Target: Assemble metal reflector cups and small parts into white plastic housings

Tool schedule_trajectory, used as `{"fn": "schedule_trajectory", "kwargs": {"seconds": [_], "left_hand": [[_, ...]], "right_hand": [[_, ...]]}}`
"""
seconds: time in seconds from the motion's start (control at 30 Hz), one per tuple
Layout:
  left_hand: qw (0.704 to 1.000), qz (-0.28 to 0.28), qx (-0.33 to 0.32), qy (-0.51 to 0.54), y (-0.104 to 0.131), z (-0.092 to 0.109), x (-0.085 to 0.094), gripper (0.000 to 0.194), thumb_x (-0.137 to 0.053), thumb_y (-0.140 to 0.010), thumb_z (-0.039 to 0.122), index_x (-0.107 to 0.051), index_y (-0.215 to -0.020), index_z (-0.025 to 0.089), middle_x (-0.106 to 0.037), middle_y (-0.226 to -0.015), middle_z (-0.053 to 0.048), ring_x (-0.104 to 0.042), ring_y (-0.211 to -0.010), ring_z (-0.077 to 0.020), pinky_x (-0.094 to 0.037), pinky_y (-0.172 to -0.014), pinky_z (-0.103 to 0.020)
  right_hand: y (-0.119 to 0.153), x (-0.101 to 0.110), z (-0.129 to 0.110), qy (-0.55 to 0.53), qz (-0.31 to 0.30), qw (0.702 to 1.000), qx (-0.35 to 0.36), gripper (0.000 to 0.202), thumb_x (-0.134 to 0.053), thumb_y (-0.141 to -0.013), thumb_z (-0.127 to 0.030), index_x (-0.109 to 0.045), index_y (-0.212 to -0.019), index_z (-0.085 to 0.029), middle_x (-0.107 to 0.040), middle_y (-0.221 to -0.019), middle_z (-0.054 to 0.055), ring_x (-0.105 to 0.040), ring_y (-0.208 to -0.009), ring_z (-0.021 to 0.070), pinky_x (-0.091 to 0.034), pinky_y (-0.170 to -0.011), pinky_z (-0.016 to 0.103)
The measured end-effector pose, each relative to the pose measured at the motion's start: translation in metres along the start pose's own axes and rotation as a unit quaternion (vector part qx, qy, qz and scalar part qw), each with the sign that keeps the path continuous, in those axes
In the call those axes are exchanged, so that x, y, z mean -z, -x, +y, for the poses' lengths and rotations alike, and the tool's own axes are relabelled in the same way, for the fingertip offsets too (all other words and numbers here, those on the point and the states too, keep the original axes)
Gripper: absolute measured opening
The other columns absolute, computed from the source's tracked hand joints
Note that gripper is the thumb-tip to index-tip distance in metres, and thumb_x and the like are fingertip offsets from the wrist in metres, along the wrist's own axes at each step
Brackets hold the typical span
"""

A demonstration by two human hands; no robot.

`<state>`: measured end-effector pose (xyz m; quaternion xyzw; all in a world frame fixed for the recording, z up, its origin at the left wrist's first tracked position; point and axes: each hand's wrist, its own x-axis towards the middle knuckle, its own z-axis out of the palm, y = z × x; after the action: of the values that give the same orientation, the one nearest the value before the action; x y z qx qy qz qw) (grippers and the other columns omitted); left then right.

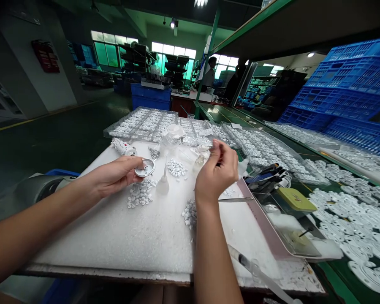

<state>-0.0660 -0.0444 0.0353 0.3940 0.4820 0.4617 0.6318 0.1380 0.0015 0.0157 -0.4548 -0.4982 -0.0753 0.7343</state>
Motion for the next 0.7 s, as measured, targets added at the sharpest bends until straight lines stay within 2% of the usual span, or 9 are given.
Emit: {"fn": "schedule_trajectory", "kwargs": {"seconds": [0.07,0.13,0.2,0.27,0.33,0.4,0.6,0.7], "left_hand": [[1.0,-0.006,-0.002,0.005,0.001,0.001,0.0,0.017,-0.07,-0.064,0.015,-0.054,-0.059,0.017,-0.052,-0.072,0.002,-0.048,-0.068,-0.0098,-0.046,-0.071,-0.026],[1.0,-0.009,-0.004,0.002,0.0,0.001,0.002,0.019,-0.071,-0.064,0.016,-0.053,-0.057,0.017,-0.051,-0.07,0.002,-0.048,-0.069,-0.0105,-0.045,-0.072,-0.027],[1.0,-0.015,-0.004,0.0,-0.001,-0.001,0.003,0.019,-0.071,-0.066,0.017,-0.053,-0.058,0.018,-0.051,-0.069,0.002,-0.047,-0.069,-0.011,-0.045,-0.072,-0.027],[1.0,-0.022,-0.008,0.002,-0.002,-0.001,0.004,0.018,-0.07,-0.067,0.018,-0.054,-0.06,0.018,-0.052,-0.072,0.001,-0.048,-0.069,-0.0113,-0.044,-0.071,-0.027],[0.999,-0.03,-0.013,0.009,-0.002,-0.002,0.004,0.014,-0.068,-0.068,0.016,-0.055,-0.062,0.018,-0.054,-0.074,0.001,-0.049,-0.07,-0.0116,-0.043,-0.066,-0.025],[0.999,-0.038,-0.012,0.015,-0.002,-0.001,0.003,0.012,-0.065,-0.068,0.013,-0.056,-0.061,0.017,-0.054,-0.074,0.0,-0.049,-0.069,-0.0118,-0.04,-0.061,-0.024],[0.996,-0.088,-0.018,0.019,0.0,-0.001,0.0,0.005,-0.063,-0.069,0.013,-0.061,-0.064,0.015,-0.054,-0.074,-0.002,-0.047,-0.066,-0.0113,-0.037,-0.057,-0.024],[0.996,-0.086,-0.016,0.02,0.0,-0.002,0.0,0.007,-0.062,-0.07,0.013,-0.062,-0.064,0.015,-0.054,-0.071,-0.001,-0.047,-0.066,-0.0117,-0.037,-0.056,-0.024]], "right_hand": [[0.007,0.005,-0.015,-0.082,0.04,0.995,0.03,0.02,-0.051,-0.098,-0.038,-0.062,-0.096,-0.023,-0.064,-0.088,0.004,-0.065,-0.076,0.0189,-0.051,-0.073,0.037],[0.015,0.009,-0.027,-0.158,0.047,0.984,0.063,0.015,-0.048,-0.1,-0.036,-0.057,-0.095,-0.024,-0.061,-0.084,0.002,-0.064,-0.068,0.0168,-0.051,-0.065,0.035],[0.025,0.01,-0.035,-0.21,0.008,0.972,0.107,0.012,-0.047,-0.101,-0.033,-0.055,-0.095,-0.025,-0.059,-0.078,0.0,-0.062,-0.063,0.0153,-0.05,-0.061,0.033],[0.033,0.011,-0.039,-0.243,-0.067,0.956,0.151,0.01,-0.047,-0.101,-0.028,-0.055,-0.097,-0.024,-0.061,-0.074,-0.001,-0.061,-0.06,0.0143,-0.05,-0.058,0.032],[0.04,0.01,-0.039,-0.252,-0.145,0.94,0.179,0.009,-0.046,-0.101,-0.023,-0.056,-0.1,-0.024,-0.063,-0.075,-0.001,-0.062,-0.063,0.014,-0.051,-0.058,0.03],[0.043,0.009,-0.038,-0.243,-0.193,0.931,0.193,0.011,-0.047,-0.1,-0.02,-0.056,-0.103,-0.025,-0.064,-0.078,0.0,-0.063,-0.066,0.014,-0.052,-0.059,0.029],[0.045,0.012,-0.035,-0.225,-0.22,0.932,0.181,0.012,-0.049,-0.099,-0.018,-0.057,-0.105,-0.025,-0.066,-0.082,0.0,-0.065,-0.07,0.0141,-0.052,-0.061,0.029],[0.046,0.012,-0.037,-0.222,-0.222,0.932,0.179,0.012,-0.05,-0.099,-0.017,-0.057,-0.105,-0.024,-0.066,-0.082,0.0,-0.065,-0.07,0.0139,-0.052,-0.062,0.029]]}}
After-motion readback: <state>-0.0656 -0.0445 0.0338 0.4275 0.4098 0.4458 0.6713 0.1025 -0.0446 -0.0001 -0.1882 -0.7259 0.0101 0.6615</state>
